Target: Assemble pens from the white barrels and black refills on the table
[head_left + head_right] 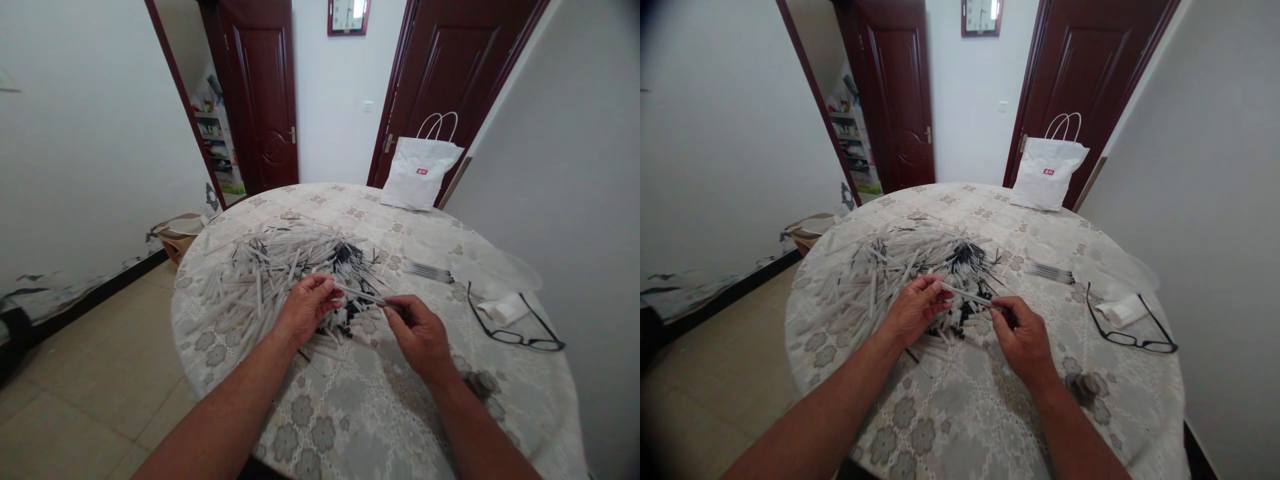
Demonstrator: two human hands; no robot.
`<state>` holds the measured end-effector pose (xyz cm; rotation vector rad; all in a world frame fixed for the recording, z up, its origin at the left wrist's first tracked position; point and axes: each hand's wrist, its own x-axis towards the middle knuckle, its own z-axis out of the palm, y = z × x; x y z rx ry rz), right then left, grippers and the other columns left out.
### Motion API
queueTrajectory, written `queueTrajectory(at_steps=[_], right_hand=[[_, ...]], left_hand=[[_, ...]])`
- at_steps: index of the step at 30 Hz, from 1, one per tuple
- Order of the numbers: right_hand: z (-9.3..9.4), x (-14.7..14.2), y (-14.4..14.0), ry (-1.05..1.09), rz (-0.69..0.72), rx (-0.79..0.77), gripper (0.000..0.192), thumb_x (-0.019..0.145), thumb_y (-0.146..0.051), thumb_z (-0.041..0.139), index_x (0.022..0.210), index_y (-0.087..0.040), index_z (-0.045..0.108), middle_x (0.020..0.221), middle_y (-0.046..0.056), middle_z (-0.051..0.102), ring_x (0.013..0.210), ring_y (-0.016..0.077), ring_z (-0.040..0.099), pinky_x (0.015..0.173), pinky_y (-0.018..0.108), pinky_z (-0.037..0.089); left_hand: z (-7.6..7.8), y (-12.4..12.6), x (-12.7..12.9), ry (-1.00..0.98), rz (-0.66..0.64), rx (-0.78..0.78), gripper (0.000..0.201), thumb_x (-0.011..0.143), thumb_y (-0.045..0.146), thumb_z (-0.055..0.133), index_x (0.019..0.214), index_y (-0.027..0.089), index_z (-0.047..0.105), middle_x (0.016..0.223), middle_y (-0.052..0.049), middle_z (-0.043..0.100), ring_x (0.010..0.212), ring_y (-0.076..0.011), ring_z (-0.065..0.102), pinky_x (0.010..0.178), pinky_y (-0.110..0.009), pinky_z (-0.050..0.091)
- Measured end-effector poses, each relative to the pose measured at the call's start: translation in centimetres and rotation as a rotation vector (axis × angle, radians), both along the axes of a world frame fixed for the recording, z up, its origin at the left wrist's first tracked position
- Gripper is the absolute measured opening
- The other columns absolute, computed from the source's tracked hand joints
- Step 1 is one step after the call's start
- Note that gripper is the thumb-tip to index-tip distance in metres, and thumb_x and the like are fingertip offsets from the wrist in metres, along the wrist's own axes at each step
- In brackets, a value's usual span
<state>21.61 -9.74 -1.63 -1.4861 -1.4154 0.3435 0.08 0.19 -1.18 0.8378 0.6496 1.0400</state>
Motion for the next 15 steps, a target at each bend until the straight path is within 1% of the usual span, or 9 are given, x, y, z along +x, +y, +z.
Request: queueTrajectory(at_steps=[2,4,5,8,10,12,15], right_hand=[[0.17,-0.06,-0.01,-0.047,-0.011,0.011,0.022,0.093,-0.038,0.063,0.104,-0.02,0.069,0.082,0.004,0.074,0.069,0.0179,0.068,0.063,0.028,0.053],[0.26,-0.05,0.03,-0.136,-0.008,0.034,0.021,0.094,-0.036,0.061,0.105,-0.021,0.07,0.084,0.004,0.075,0.068,0.0176,0.068,0.064,0.028,0.054],[0.26,-0.02,0.07,-0.193,0.005,0.057,0.021,0.095,-0.035,0.06,0.107,-0.021,0.071,0.088,0.005,0.076,0.071,0.018,0.07,0.068,0.029,0.055],[0.16,0.16,0.19,-0.351,0.079,0.141,0.022,0.098,-0.031,0.057,0.112,-0.022,0.071,0.105,0.008,0.078,0.091,0.0208,0.074,0.085,0.033,0.057],[0.13,0.25,0.19,-0.407,0.118,0.156,0.024,0.099,-0.03,0.056,0.114,-0.021,0.072,0.11,0.009,0.078,0.098,0.022,0.074,0.09,0.034,0.057],[0.24,0.26,0.13,-0.409,0.131,0.129,0.026,0.099,-0.032,0.055,0.116,-0.021,0.072,0.11,0.009,0.078,0.098,0.0227,0.074,0.09,0.035,0.057],[0.63,0.1,0.01,-0.322,0.138,0.042,0.026,0.098,-0.035,0.057,0.114,-0.022,0.073,0.107,0.008,0.078,0.095,0.0227,0.075,0.086,0.034,0.058]], left_hand=[[0.02,-0.1,0.05,0.01,-0.02,-0.007,0.033,0.077,0.034,0.084,0.097,0.015,0.066,0.093,-0.007,0.072,0.085,-0.0191,0.072,0.07,-0.029,0.062],[0.08,-0.23,0.14,0.02,-0.018,-0.008,0.033,0.077,0.034,0.084,0.097,0.015,0.066,0.095,-0.008,0.073,0.085,-0.0195,0.073,0.069,-0.029,0.062],[0.1,-0.28,0.18,0.025,-0.009,-0.008,0.033,0.077,0.034,0.084,0.098,0.015,0.067,0.095,-0.008,0.073,0.085,-0.0195,0.073,0.068,-0.029,0.062],[0.07,-0.27,0.21,0.036,0.017,-0.003,0.033,0.077,0.034,0.084,0.098,0.014,0.068,0.094,-0.008,0.073,0.085,-0.0195,0.073,0.068,-0.029,0.062],[0.09,-0.19,0.13,0.036,0.015,-0.002,0.034,0.076,0.035,0.085,0.097,0.014,0.069,0.093,-0.008,0.073,0.084,-0.0196,0.073,0.068,-0.029,0.062],[0.19,-0.13,0.0,0.042,-0.01,0.001,0.034,0.075,0.036,0.085,0.095,0.014,0.07,0.093,-0.009,0.074,0.085,-0.0202,0.073,0.069,-0.029,0.062],[0.39,-0.12,-0.2,0.072,-0.04,0.014,0.033,0.076,0.038,0.084,0.095,0.013,0.072,0.094,-0.01,0.075,0.086,-0.0206,0.074,0.07,-0.029,0.062]])
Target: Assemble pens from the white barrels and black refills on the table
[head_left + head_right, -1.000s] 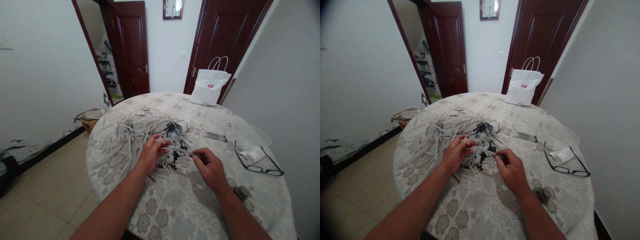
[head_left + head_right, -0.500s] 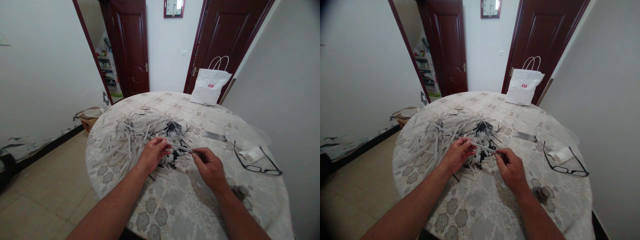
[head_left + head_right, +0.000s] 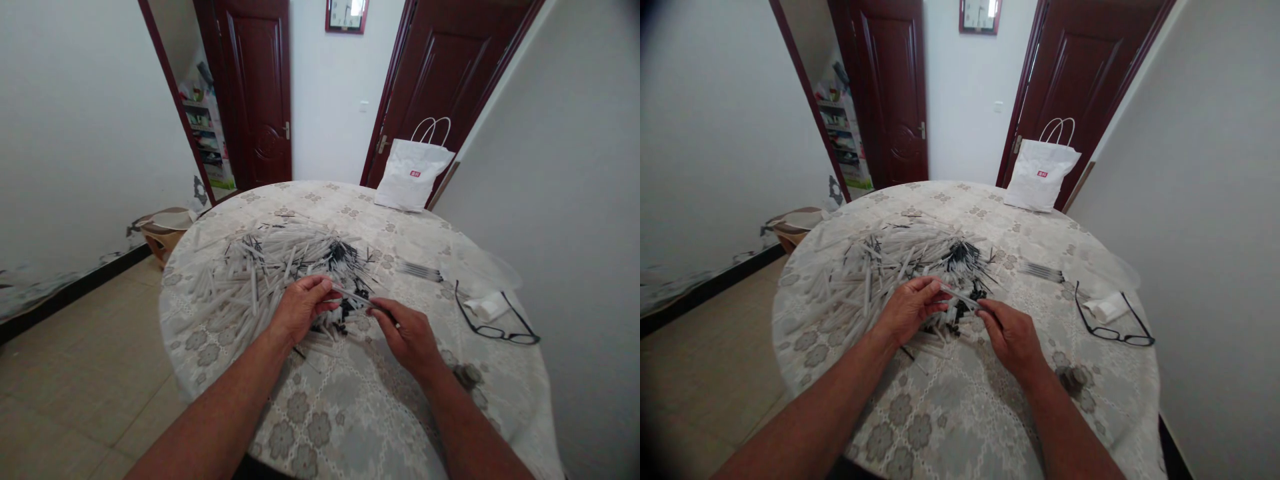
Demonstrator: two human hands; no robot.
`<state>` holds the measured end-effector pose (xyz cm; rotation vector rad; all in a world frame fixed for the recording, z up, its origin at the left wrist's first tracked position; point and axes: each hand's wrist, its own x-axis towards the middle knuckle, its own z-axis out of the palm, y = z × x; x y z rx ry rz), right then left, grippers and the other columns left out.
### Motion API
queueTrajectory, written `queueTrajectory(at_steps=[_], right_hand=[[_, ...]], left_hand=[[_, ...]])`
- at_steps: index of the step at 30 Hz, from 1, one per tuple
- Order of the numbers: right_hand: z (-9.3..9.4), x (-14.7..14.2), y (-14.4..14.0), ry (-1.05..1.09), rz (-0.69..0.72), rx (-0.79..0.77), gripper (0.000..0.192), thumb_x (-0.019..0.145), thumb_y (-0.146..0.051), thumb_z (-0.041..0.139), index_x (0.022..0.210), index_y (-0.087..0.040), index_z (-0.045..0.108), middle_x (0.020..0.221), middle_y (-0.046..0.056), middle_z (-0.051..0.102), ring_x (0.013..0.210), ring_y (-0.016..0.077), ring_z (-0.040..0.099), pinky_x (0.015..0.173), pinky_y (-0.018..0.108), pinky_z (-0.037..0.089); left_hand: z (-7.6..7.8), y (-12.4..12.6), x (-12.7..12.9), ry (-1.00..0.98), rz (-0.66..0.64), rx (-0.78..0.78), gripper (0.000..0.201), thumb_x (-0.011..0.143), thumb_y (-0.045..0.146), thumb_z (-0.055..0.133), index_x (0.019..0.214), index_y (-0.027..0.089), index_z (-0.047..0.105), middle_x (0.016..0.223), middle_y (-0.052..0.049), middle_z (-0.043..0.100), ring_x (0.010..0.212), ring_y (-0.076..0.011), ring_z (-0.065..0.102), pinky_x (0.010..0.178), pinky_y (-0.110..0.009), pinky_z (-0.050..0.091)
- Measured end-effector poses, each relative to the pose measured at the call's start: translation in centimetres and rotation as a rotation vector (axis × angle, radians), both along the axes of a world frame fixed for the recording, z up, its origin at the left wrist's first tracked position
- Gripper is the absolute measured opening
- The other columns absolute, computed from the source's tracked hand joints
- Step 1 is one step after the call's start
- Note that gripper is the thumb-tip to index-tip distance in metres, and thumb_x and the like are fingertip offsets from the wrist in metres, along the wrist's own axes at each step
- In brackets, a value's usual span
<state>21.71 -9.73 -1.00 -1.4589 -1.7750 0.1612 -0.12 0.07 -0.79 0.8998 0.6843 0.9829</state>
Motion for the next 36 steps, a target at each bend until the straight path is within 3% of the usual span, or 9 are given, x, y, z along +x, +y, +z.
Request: queueTrajectory(at_steps=[3,6,11,15,17,21,25,29,36], right_hand=[[0.1,-0.3,0.1,0.212,0.005,-0.161,0.027,0.096,-0.039,0.058,0.111,-0.022,0.073,0.091,0.005,0.079,0.068,0.0171,0.071,0.064,0.028,0.056],[-0.4,-0.5,0.6,0.561,0.048,-0.353,0.032,0.093,-0.045,0.06,0.108,-0.02,0.071,0.079,0.003,0.075,0.046,0.0104,0.054,0.042,0.022,0.042],[-1.1,-0.6,1.5,0.798,0.1,-0.505,0.035,0.089,-0.048,0.064,0.105,-0.017,0.068,0.077,0.002,0.072,0.043,0.0084,0.048,0.036,0.02,0.036],[0.0,-1.2,1.5,0.39,0.048,-0.332,0.024,0.096,-0.037,0.057,0.104,-0.02,0.071,0.088,0.004,0.076,0.068,0.0148,0.065,0.064,0.027,0.051],[0.7,-1.6,1.3,0.116,0.017,-0.213,0.02,0.097,-0.031,0.057,0.105,-0.022,0.072,0.097,0.005,0.076,0.088,0.0188,0.068,0.082,0.032,0.051],[1.9,-2.0,1.0,-0.222,0.036,-0.161,0.017,0.096,-0.025,0.06,0.108,-0.021,0.071,0.1,0.007,0.074,0.097,0.0217,0.066,0.089,0.034,0.049],[3.3,0.0,1.5,-0.486,-0.005,-0.253,0.014,0.095,-0.022,0.061,0.104,-0.02,0.072,0.102,0.009,0.07,0.1,0.0216,0.064,0.089,0.032,0.048],[4.3,5.0,3.9,-0.816,-0.336,-0.561,0.022,0.098,-0.025,0.054,0.106,-0.022,0.074,0.107,0.011,0.069,0.103,0.0224,0.065,0.085,0.029,0.048],[2.1,11.8,8.7,-0.871,-0.533,-0.662,0.035,0.098,-0.012,0.041,0.111,-0.011,0.073,0.115,0.021,0.066,0.106,0.0282,0.067,0.084,0.035,0.051]], left_hand=[[0.0,0.0,-0.1,0.038,0.012,0.019,0.033,0.079,0.039,0.081,0.096,0.013,0.073,0.096,-0.011,0.076,0.086,-0.02,0.074,0.073,-0.029,0.062],[-0.3,0.2,-0.1,0.069,0.017,0.05,0.034,0.08,0.041,0.08,0.097,0.013,0.073,0.099,-0.011,0.076,0.089,-0.0213,0.074,0.076,-0.03,0.063],[-0.4,0.3,0.0,0.094,0.032,0.06,0.034,0.079,0.042,0.08,0.097,0.014,0.072,0.099,-0.01,0.076,0.089,-0.0217,0.074,0.077,-0.033,0.063],[-0.2,0.2,0.1,0.119,0.048,0.129,0.031,0.081,0.043,0.076,0.097,0.016,0.071,0.1,-0.008,0.075,0.092,-0.0227,0.072,0.076,-0.035,0.063],[-0.1,0.0,0.3,0.168,0.001,0.203,0.03,0.081,0.043,0.075,0.095,0.017,0.072,0.099,-0.008,0.075,0.093,-0.0234,0.071,0.074,-0.035,0.063],[-0.1,-0.8,0.6,0.296,-0.142,0.345,0.026,0.081,0.041,0.074,0.094,0.018,0.076,0.086,-0.005,0.074,0.078,-0.0201,0.069,0.067,-0.029,0.059],[-0.3,-1.2,0.7,0.38,-0.147,0.43,0.026,0.083,0.041,0.07,0.098,0.02,0.077,0.078,-0.004,0.073,0.071,-0.0194,0.068,0.064,-0.028,0.054],[-0.5,-1.0,0.5,0.509,0.003,0.526,0.022,0.086,0.041,0.065,0.092,0.022,0.075,0.076,-0.003,0.073,0.071,-0.0213,0.069,0.065,-0.029,0.051],[-0.2,-1.0,0.0,0.652,0.111,0.682,0.019,0.091,0.035,0.06,0.089,0.025,0.075,0.076,-0.001,0.074,0.069,-0.0201,0.067,0.069,-0.029,0.046]])
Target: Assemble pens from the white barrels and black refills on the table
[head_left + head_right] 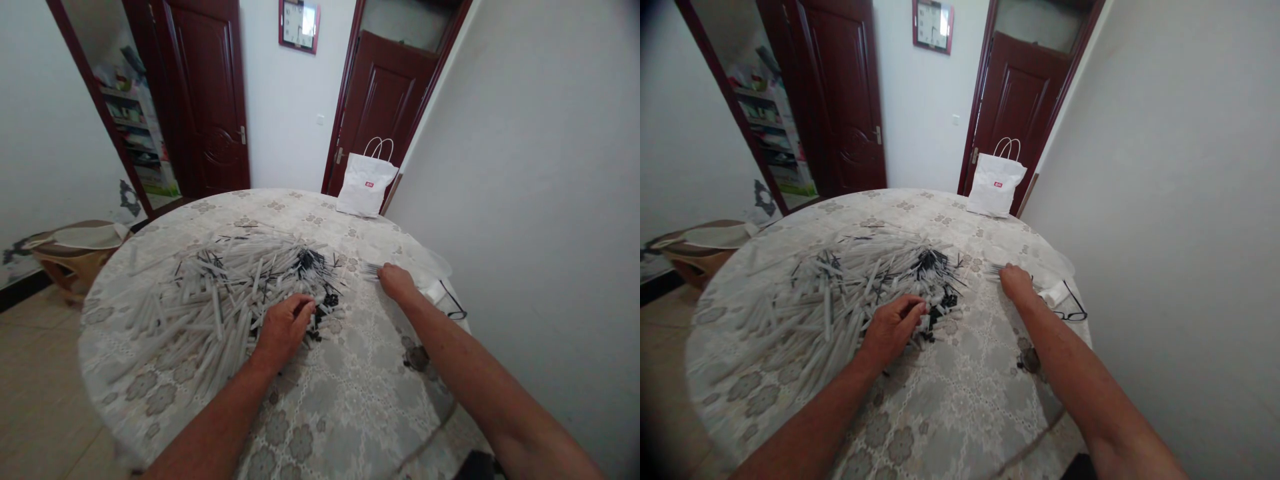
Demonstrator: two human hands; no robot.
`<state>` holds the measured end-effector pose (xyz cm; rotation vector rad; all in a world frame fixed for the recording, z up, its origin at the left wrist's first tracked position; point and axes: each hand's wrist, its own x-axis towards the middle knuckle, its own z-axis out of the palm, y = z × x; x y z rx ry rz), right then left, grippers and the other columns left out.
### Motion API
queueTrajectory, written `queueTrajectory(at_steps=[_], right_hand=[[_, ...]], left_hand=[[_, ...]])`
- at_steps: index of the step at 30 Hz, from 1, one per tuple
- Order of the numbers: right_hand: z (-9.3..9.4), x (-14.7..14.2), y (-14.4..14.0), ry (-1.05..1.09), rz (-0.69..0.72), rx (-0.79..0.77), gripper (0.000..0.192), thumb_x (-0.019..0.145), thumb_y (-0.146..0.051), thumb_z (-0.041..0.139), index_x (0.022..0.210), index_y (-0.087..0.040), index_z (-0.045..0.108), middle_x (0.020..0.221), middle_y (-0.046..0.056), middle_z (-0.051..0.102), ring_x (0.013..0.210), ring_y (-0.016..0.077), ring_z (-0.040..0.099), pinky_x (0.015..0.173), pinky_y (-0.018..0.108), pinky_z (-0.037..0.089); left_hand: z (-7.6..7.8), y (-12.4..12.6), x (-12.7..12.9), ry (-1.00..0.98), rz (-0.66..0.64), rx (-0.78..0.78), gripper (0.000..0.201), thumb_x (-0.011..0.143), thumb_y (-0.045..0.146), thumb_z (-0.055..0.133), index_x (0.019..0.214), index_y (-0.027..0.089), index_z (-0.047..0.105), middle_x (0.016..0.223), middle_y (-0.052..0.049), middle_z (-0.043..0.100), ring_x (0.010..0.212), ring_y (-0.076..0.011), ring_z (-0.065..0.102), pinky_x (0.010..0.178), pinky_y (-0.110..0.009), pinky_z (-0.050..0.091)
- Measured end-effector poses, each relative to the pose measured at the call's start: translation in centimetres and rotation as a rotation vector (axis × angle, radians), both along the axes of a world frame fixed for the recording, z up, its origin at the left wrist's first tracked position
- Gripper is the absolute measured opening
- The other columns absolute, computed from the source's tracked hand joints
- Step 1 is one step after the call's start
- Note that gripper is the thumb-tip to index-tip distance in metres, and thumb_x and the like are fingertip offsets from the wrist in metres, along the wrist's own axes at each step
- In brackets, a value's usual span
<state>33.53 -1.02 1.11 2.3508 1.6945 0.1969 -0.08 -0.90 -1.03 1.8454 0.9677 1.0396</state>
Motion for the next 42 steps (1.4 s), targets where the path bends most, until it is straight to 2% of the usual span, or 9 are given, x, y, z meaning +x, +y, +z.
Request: queueTrajectory(at_steps=[9,17,21,24,26,29,32,38,42], right_hand=[[-1.6,2.0,1.7,0.013,-0.022,-0.023,0.037,0.101,-0.016,0.038,0.121,-0.011,0.069,0.118,0.021,0.066,0.109,0.0269,0.067,0.088,0.033,0.049],[-0.5,1.1,1.8,0.036,0.016,-0.017,0.034,0.098,-0.014,0.043,0.118,-0.013,0.071,0.115,0.021,0.069,0.108,0.0273,0.067,0.088,0.032,0.047],[1.0,-0.8,0.5,0.08,0.078,-0.012,0.031,0.095,-0.013,0.047,0.111,-0.013,0.074,0.111,0.02,0.072,0.104,0.0275,0.068,0.085,0.032,0.046],[1.6,-3.9,-1.3,0.172,0.195,-0.04,0.024,0.093,-0.022,0.056,0.106,-0.02,0.076,0.107,0.012,0.075,0.1,0.0232,0.069,0.082,0.028,0.045],[1.5,-6.4,-2.6,0.245,0.283,-0.041,0.024,0.092,-0.026,0.059,0.11,-0.026,0.075,0.109,0.006,0.076,0.099,0.0199,0.069,0.082,0.025,0.044],[0.7,-9.6,-3.9,0.437,0.362,0.054,0.022,0.091,-0.03,0.061,0.108,-0.023,0.073,0.103,0.007,0.077,0.094,0.0205,0.069,0.079,0.026,0.044],[-0.6,-11.4,-4.3,0.507,0.329,0.17,0.021,0.093,-0.03,0.06,0.108,-0.021,0.071,0.1,0.007,0.076,0.092,0.02,0.069,0.079,0.026,0.045],[-3.7,-11.5,-4.1,0.463,0.305,0.273,0.023,0.095,-0.029,0.057,0.113,-0.02,0.068,0.11,0.01,0.069,0.103,0.0212,0.065,0.089,0.028,0.045],[-4.8,-10.9,-3.5,0.411,0.196,0.411,0.03,0.1,-0.027,0.051,0.126,-0.02,0.063,0.122,0.011,0.063,0.106,0.0218,0.063,0.089,0.029,0.047]], left_hand=[[0.0,0.4,-0.4,0.071,0.079,0.093,0.019,0.092,0.034,0.059,0.09,0.023,0.073,0.08,-0.001,0.075,0.072,-0.0188,0.066,0.072,-0.027,0.045],[-0.3,0.7,-0.6,0.077,0.104,0.119,0.021,0.094,0.032,0.055,0.092,0.021,0.072,0.085,-0.001,0.075,0.079,-0.0176,0.068,0.076,-0.027,0.047],[-0.2,0.8,-0.6,0.083,0.126,0.118,0.019,0.094,0.032,0.056,0.091,0.021,0.071,0.085,-0.001,0.076,0.079,-0.0176,0.069,0.076,-0.027,0.048],[0.0,0.7,-0.6,0.096,0.127,0.132,0.019,0.094,0.031,0.056,0.091,0.02,0.071,0.086,-0.002,0.076,0.08,-0.0182,0.07,0.076,-0.028,0.048],[0.0,0.6,-0.5,0.107,0.127,0.148,0.018,0.093,0.03,0.056,0.091,0.02,0.072,0.086,-0.002,0.076,0.081,-0.0186,0.07,0.076,-0.028,0.048],[-0.1,0.6,-0.5,0.131,0.131,0.182,0.017,0.093,0.029,0.057,0.091,0.021,0.072,0.086,-0.002,0.076,0.08,-0.0186,0.07,0.076,-0.028,0.048],[-0.3,0.6,-0.4,0.148,0.139,0.215,0.017,0.094,0.028,0.056,0.092,0.021,0.071,0.086,-0.002,0.076,0.081,-0.0184,0.07,0.077,-0.028,0.048],[-0.5,0.6,-0.2,0.17,0.13,0.285,0.014,0.095,0.026,0.057,0.093,0.021,0.07,0.085,-0.001,0.075,0.081,-0.0178,0.07,0.078,-0.028,0.048],[-0.8,0.6,-0.1,0.208,0.106,0.323,0.015,0.095,0.025,0.056,0.094,0.02,0.07,0.088,-0.002,0.075,0.082,-0.0185,0.07,0.08,-0.029,0.049]])
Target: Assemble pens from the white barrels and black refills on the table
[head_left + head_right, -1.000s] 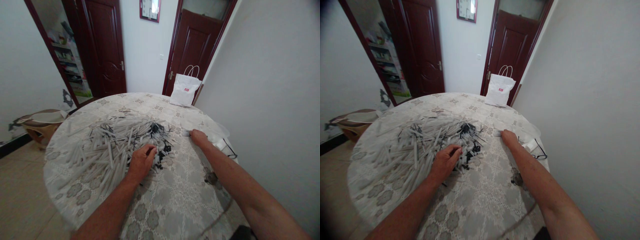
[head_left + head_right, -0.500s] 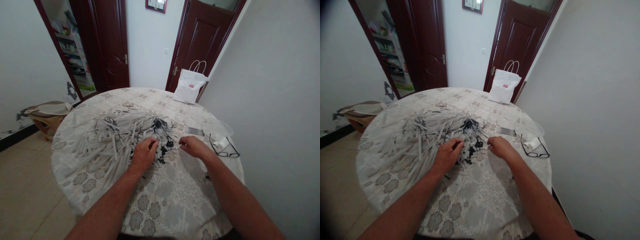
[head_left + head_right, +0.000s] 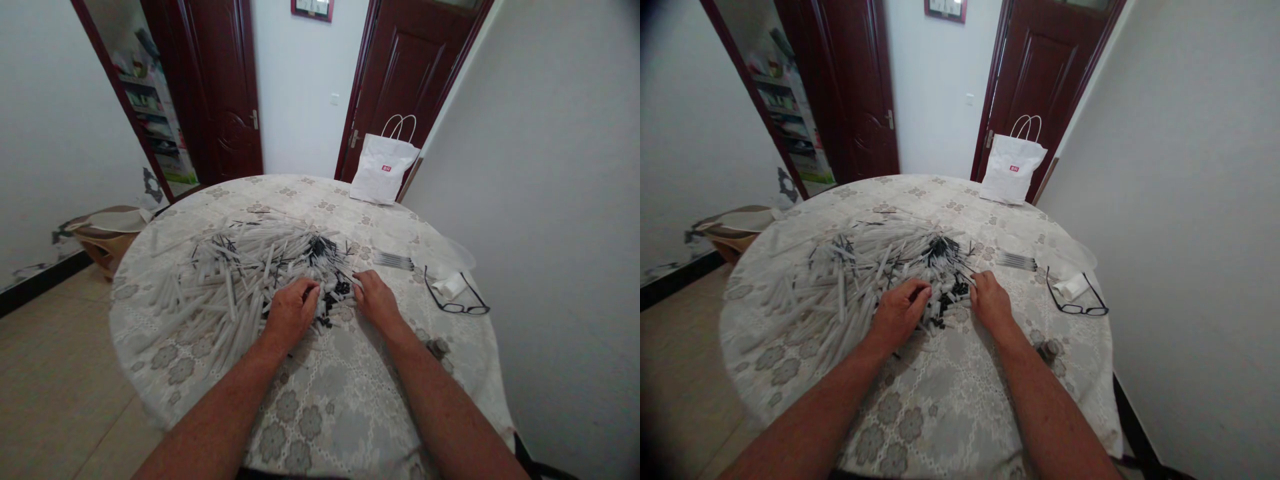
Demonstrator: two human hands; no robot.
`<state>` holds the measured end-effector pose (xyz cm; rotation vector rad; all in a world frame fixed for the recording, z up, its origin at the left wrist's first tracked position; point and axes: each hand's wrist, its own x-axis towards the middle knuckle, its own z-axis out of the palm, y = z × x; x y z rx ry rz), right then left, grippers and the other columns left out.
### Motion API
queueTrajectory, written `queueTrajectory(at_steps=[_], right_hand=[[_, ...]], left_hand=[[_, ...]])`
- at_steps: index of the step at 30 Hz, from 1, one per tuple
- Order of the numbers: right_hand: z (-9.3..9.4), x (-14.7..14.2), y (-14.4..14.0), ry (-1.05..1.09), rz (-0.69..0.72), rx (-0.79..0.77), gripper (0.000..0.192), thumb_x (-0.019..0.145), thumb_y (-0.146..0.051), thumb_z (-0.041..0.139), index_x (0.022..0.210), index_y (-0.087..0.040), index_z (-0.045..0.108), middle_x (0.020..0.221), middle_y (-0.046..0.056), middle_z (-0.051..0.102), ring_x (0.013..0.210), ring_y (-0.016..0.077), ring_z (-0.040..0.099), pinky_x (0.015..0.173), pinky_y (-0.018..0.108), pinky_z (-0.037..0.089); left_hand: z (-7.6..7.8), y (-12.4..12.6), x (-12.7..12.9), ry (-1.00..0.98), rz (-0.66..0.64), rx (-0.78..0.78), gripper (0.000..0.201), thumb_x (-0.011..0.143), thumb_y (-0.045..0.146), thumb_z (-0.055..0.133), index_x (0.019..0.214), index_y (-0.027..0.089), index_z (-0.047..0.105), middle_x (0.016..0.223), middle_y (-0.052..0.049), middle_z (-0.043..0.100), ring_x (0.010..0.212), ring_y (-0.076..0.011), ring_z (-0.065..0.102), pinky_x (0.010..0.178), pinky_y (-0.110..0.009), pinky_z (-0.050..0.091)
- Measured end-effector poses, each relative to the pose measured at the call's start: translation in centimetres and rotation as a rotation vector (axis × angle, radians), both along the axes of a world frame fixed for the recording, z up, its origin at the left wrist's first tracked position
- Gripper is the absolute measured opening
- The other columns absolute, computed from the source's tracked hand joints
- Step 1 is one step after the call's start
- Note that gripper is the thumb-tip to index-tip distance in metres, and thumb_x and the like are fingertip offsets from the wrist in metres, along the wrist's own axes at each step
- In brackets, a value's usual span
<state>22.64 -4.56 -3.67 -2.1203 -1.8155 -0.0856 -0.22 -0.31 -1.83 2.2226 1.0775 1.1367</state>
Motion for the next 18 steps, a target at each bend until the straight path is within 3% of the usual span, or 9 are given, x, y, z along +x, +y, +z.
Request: queueTrajectory(at_steps=[6,12,18], right_hand=[[-1.0,0.1,1.4,-0.012,-0.094,-0.003,0.034,0.102,-0.032,0.05,0.132,-0.02,0.06,0.123,0.011,0.062,0.106,0.0213,0.063,0.088,0.029,0.047],[-1.2,-0.2,2.6,-0.004,-0.128,-0.11,0.027,0.104,-0.032,0.045,0.111,-0.022,0.069,0.112,0.009,0.065,0.1,0.02,0.063,0.084,0.028,0.043],[-1.0,0.4,2.6,0.041,-0.061,-0.118,0.02,0.099,-0.028,0.05,0.105,-0.019,0.067,0.108,0.01,0.066,0.101,0.0197,0.061,0.086,0.027,0.042]], left_hand=[[-0.7,-0.3,0.2,0.148,-0.053,0.085,0.015,0.096,0.025,0.054,0.099,0.019,0.067,0.093,-0.006,0.075,0.084,-0.0214,0.069,0.08,-0.033,0.05],[-1.0,-0.5,0.3,0.206,-0.066,0.099,0.016,0.098,0.026,0.052,0.102,0.019,0.066,0.095,-0.007,0.074,0.087,-0.0213,0.069,0.082,-0.033,0.05],[-0.7,-0.9,0.3,0.282,-0.064,0.098,0.014,0.096,0.024,0.054,0.103,0.02,0.065,0.098,-0.007,0.074,0.084,-0.0205,0.069,0.079,-0.032,0.05]])
